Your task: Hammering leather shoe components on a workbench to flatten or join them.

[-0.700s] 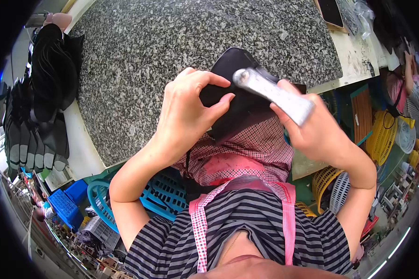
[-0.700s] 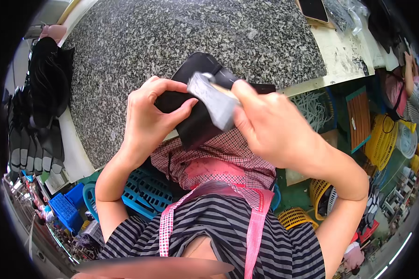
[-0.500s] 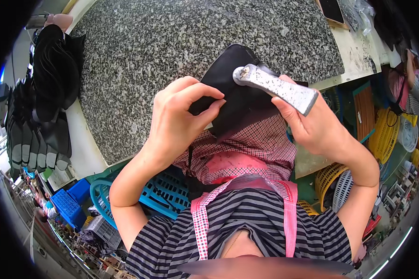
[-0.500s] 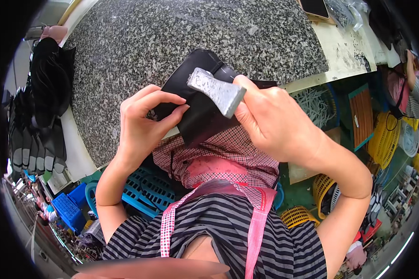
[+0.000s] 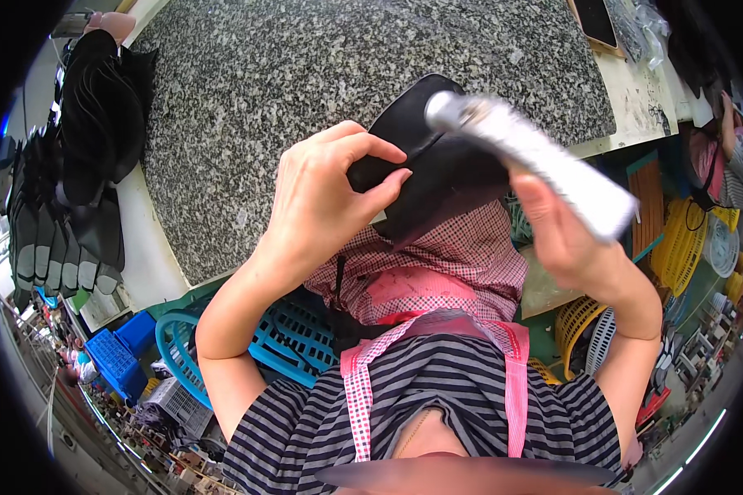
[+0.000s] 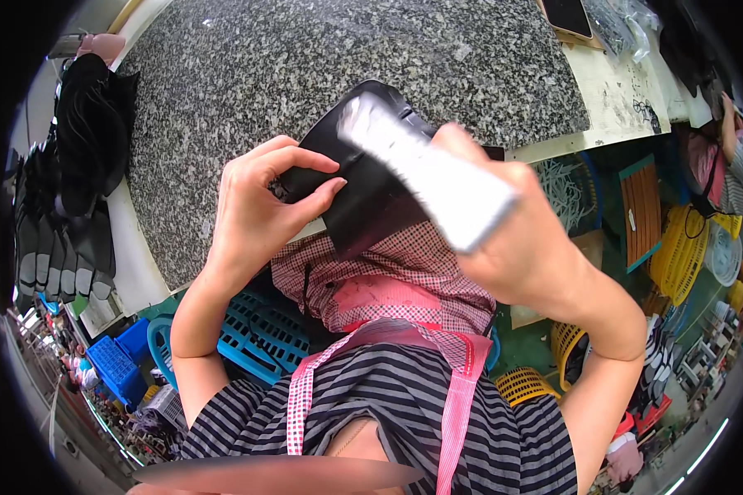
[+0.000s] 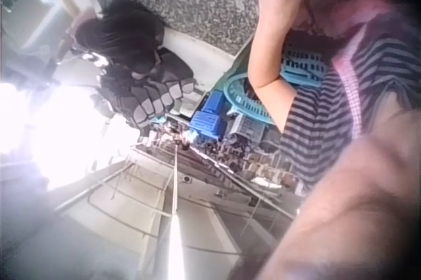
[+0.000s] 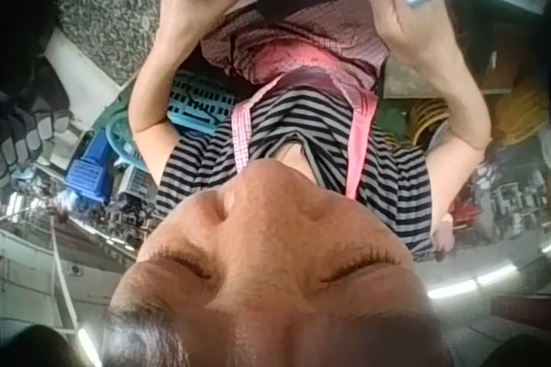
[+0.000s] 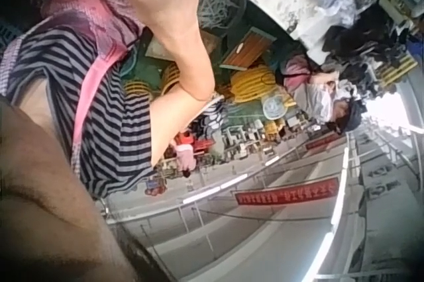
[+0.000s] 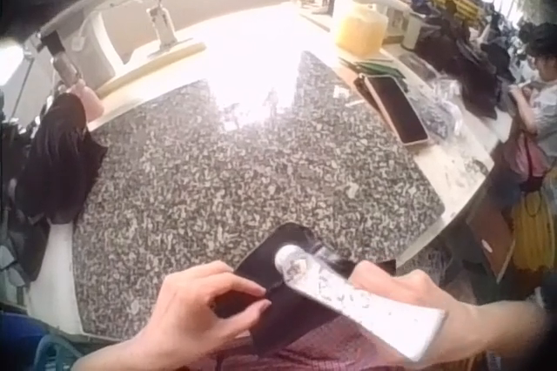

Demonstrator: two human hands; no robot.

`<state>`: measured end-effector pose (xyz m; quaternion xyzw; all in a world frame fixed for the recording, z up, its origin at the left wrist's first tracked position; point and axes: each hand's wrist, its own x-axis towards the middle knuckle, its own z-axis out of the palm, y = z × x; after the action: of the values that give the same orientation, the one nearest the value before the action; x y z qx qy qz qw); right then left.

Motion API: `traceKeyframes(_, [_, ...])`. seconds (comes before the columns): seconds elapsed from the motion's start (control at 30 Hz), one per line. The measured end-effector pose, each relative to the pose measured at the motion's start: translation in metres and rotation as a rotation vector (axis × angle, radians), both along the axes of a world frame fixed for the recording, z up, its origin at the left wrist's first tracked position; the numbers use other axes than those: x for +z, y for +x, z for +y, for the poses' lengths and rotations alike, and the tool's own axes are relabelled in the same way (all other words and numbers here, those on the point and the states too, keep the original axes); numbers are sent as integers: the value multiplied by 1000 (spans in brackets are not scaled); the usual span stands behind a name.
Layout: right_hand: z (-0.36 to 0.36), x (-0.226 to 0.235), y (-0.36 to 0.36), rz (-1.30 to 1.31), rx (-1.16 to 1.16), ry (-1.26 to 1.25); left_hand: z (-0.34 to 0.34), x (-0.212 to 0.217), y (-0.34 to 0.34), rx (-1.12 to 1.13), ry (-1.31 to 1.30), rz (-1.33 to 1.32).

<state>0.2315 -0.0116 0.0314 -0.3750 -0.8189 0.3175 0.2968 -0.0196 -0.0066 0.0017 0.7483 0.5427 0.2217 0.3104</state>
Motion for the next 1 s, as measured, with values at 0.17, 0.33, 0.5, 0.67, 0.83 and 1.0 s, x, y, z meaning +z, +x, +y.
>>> traceKeyframes(0.17, [-4, -17, 1, -238, -35, -351, -11, -13, -1, -44, 228, -38])
traceKeyframes(0.33, [-8, -31, 0, 8, -39, -204, -16, -22, -6, -115, 412, 78])
traceKeyframes(0.5, [-8, -38, 0, 47, -35, -202, -18, -18, -2, -4, 327, 42])
traceKeyframes(0.67, [-5, -29, 1, 41, -28, -182, -14, -8, 3, 121, 90, -111])
traceKeyframes(0.83, [4, -12, 3, -190, 22, -403, -11, -8, 1, 126, 36, -115])
traceKeyframes(1.0, [7, 2, 2, 57, 35, -57, -9, -4, -1, 148, -44, -108])
